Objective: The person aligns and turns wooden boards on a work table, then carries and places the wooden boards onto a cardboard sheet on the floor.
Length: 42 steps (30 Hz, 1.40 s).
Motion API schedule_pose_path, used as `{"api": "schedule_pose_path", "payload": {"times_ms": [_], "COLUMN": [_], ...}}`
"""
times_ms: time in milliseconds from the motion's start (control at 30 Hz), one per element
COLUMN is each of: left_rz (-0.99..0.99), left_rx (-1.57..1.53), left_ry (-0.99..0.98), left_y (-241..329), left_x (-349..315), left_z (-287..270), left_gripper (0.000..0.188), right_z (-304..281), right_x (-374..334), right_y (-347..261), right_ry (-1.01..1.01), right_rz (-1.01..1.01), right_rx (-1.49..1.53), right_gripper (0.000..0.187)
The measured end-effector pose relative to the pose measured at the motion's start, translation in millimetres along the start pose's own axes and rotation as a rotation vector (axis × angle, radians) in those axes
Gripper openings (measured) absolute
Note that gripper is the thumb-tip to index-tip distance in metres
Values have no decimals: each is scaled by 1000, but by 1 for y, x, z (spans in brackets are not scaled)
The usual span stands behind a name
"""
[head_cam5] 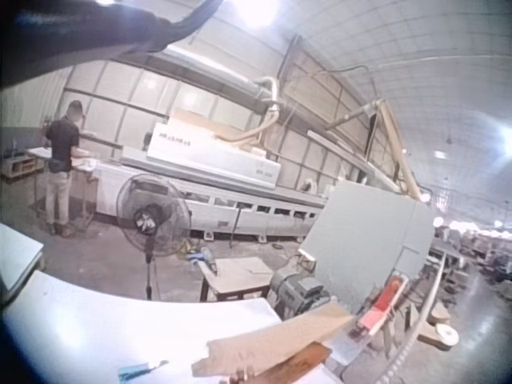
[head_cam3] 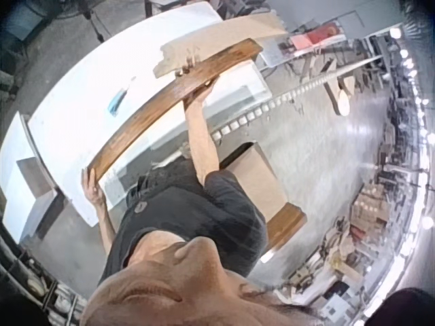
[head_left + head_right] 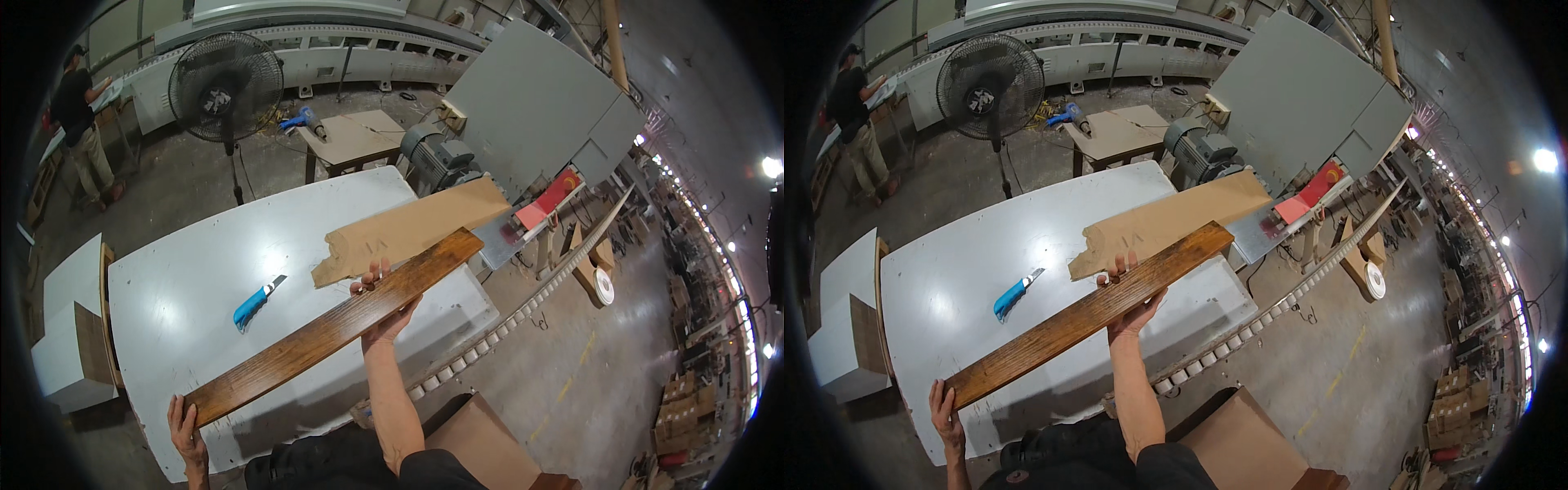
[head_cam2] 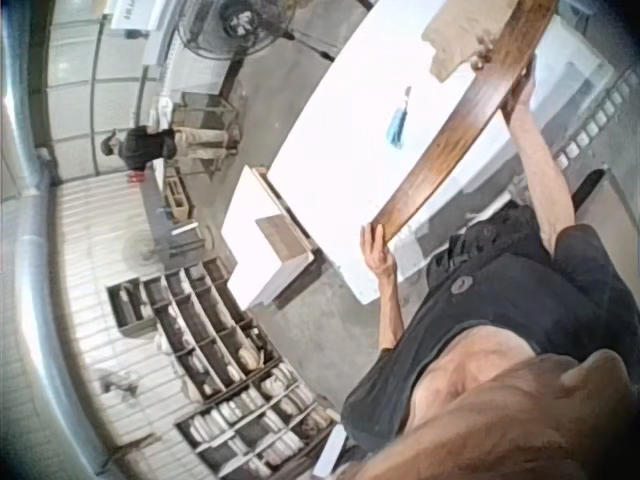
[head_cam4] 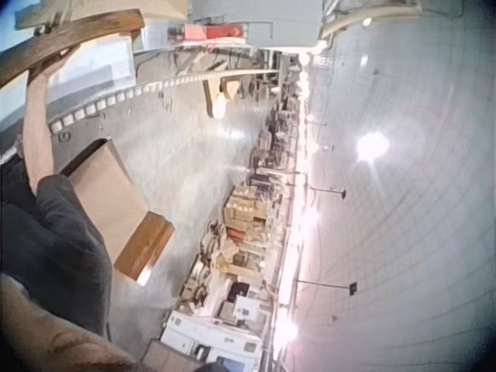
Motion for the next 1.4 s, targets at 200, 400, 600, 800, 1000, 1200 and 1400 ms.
{"api": "schedule_pose_path", "payload": {"times_ms": [200,400,600,800,1000,1200,1400], "left_rz": [-98,-712,-776,-152,-106,-94,-57], "left_rx": [-223,-696,-550,305,155,204,266], "left_ry": [56,-41,-69,-51,-373,-377,-475], "left_y": [-29,-87,-162,-111,-40,-29,-21], "left_x": [13,11,-10,25,4,6,17], "left_z": [-19,7,13,32,115,136,133], "left_gripper": [35,24,23,37,66,68,92], "right_z": [-12,-111,-93,-39,-130,-131,-69], "right_x": [-8,-65,-157,-125,-41,3,-48], "right_y": [11,-10,38,76,10,-89,-102], "right_ry": [29,804,650,-575,-778,-402,-217], "right_rz": [48,12,568,254,387,236,100], "right_rx": [-19,-709,-1237,-2241,-2853,-2911,-2772], "right_gripper": [76,33,54,70,74,75,71]}}
Point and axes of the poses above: each hand's wrist, its own x-axis towards the middle knuckle, its own z-axis out of the palm, y = z × x, the point moved 8 cm from there along x, towards the middle knuckle, and after that the axes turned 2 degrees about z, right-handed, at the moved point
